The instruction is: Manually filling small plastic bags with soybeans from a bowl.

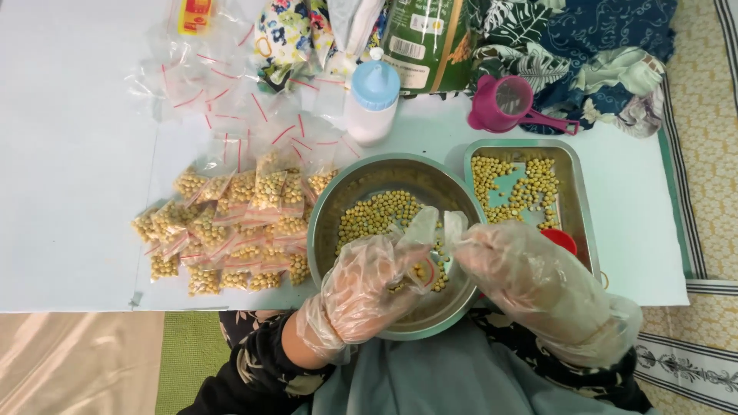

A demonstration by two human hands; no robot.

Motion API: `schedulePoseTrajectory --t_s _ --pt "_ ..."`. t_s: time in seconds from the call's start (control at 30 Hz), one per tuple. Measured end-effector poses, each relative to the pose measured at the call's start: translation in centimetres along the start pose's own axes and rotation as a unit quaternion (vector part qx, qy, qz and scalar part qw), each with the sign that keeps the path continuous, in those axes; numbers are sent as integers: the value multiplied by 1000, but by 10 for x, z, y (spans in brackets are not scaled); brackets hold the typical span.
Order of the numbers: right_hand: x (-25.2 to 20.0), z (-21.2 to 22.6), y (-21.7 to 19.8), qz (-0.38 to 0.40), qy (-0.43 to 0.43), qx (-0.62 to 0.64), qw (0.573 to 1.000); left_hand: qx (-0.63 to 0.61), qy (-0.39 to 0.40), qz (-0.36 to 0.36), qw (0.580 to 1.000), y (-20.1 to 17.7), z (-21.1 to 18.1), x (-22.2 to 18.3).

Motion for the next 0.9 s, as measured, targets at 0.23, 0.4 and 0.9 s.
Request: schedulePoseTrajectory --t_s 0.23,0.4,0.9 --pt "-4 34 10 -74 -119 -88 986 -48 -18 17 999 5 1 0" --pt "13 41 11 -19 -106 -13 994 -54 -17 8 998 3 3 -2" --pt "-2 20 25 -72 -156 -43 984 -60 -49 47 996 5 5 -3"
Point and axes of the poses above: each hand's wrist, its own x-axis towards the middle knuckle, its own y-axis out of the palm, z = x × y, the point moved 3 cm from there along x, towards the middle knuckle, and after that the axes turned 15 degrees about x, right-handed, at the moved point
